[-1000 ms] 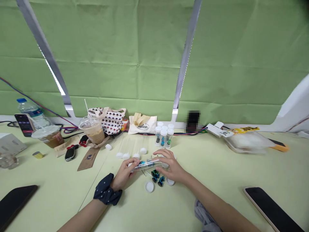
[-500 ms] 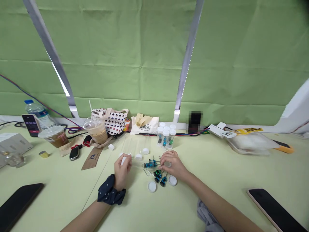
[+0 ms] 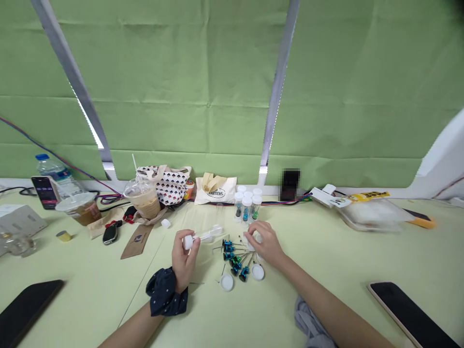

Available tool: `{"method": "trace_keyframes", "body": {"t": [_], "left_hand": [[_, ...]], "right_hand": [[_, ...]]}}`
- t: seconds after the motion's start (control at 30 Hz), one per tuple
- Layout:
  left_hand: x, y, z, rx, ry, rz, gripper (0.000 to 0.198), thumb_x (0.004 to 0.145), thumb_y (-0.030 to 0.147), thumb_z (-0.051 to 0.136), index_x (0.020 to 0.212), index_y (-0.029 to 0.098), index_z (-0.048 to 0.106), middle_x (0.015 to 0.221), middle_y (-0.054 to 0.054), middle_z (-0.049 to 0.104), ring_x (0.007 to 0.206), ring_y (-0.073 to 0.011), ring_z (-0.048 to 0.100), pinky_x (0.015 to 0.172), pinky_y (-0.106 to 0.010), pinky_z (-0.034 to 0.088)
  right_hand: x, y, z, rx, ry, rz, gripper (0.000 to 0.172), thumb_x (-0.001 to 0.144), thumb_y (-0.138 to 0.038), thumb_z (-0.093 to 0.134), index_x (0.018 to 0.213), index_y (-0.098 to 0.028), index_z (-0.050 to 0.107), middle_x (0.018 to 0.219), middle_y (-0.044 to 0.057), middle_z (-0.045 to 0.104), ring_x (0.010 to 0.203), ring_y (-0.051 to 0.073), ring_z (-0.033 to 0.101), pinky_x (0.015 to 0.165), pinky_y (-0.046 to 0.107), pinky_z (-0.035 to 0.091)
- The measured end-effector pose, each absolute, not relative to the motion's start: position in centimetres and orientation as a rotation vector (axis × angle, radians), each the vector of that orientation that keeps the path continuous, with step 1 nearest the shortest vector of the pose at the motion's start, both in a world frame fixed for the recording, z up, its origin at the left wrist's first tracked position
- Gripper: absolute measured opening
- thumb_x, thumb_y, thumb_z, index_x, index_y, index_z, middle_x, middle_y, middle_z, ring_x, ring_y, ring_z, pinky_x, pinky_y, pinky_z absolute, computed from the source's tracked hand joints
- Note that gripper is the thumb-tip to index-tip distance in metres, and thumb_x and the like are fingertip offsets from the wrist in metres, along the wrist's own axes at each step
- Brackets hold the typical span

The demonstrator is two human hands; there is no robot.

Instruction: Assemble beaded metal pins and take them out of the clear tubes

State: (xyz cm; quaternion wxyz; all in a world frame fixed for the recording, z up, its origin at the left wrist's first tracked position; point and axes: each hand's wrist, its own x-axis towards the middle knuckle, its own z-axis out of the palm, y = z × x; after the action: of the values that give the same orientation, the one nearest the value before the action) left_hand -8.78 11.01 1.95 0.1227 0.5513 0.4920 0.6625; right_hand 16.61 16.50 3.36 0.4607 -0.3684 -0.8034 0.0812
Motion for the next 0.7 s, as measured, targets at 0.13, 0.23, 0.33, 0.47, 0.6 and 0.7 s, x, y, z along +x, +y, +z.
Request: {"method": "trace_keyframes", "body": {"t": [0.13, 0.23, 0.33, 0.47, 0.6, 0.7], "left_hand": [[-9.1, 11.5, 1.9, 1.779, 1.374, 2.017, 0.021, 0.082, 0.027, 0.062, 0.1, 0.02, 0.053, 0.101, -0.007, 0.052, 0.099, -0.0202, 0.052, 0.089, -0.035, 0.043], [-9.2, 11.5, 1.8, 1.765, 1.353, 1.967, 0.02, 0.084, 0.026, 0.059, 0.102, 0.02, 0.053, 0.101, -0.007, 0.052, 0.099, -0.0199, 0.052, 0.088, -0.034, 0.043], [-9.1, 11.1, 1.7, 1.711, 1.351, 1.886, 0.025, 0.086, 0.029, 0.056, 0.109, 0.02, 0.052, 0.103, -0.007, 0.053, 0.094, -0.0192, 0.054, 0.081, -0.031, 0.046], [-8.8, 10.6, 1.7, 1.673, 1.338, 1.855, 0.032, 0.086, 0.032, 0.056, 0.115, 0.02, 0.049, 0.103, -0.007, 0.055, 0.091, -0.0184, 0.056, 0.075, -0.029, 0.047], [-8.7, 10.6, 1.8, 1.635, 1.347, 1.831, 0.031, 0.086, 0.032, 0.055, 0.114, 0.02, 0.048, 0.104, -0.008, 0.054, 0.092, -0.0187, 0.055, 0.076, -0.03, 0.046], [-8.7, 10.8, 1.6, 1.605, 1.338, 1.875, 0.03, 0.085, 0.032, 0.056, 0.111, 0.02, 0.048, 0.106, -0.009, 0.052, 0.097, -0.0201, 0.053, 0.081, -0.033, 0.047]], "right_hand": [[17.4, 17.7, 4.4, -1.015, -1.707, -0.05, 0.02, 0.086, -0.023, 0.051, 0.105, -0.019, 0.054, 0.108, 0.012, 0.054, 0.107, 0.024, 0.051, 0.091, 0.04, 0.042], [18.0, 18.6, 4.5, -1.133, -1.717, -0.164, 0.041, 0.084, -0.023, 0.051, 0.125, -0.019, 0.047, 0.13, 0.015, 0.042, 0.119, 0.027, 0.043, 0.099, 0.045, 0.037], [18.3, 19.2, 4.1, -1.23, -1.786, -0.209, 0.055, 0.083, -0.024, 0.05, 0.137, -0.022, 0.039, 0.143, 0.014, 0.029, 0.126, 0.03, 0.036, 0.101, 0.049, 0.034], [18.5, 19.5, 3.8, -1.27, -1.905, -0.239, 0.064, 0.083, -0.023, 0.048, 0.144, -0.025, 0.028, 0.15, 0.01, 0.019, 0.134, 0.032, 0.025, 0.104, 0.052, 0.031], [18.6, 19.7, 3.8, -1.24, -1.995, -0.236, 0.065, 0.084, -0.023, 0.046, 0.145, -0.025, 0.026, 0.15, 0.009, 0.024, 0.136, 0.031, 0.023, 0.104, 0.051, 0.03], [18.6, 19.6, 4.1, -1.211, -1.995, -0.235, 0.062, 0.085, -0.022, 0.045, 0.144, -0.025, 0.028, 0.146, 0.01, 0.032, 0.133, 0.03, 0.027, 0.103, 0.051, 0.031]]}}
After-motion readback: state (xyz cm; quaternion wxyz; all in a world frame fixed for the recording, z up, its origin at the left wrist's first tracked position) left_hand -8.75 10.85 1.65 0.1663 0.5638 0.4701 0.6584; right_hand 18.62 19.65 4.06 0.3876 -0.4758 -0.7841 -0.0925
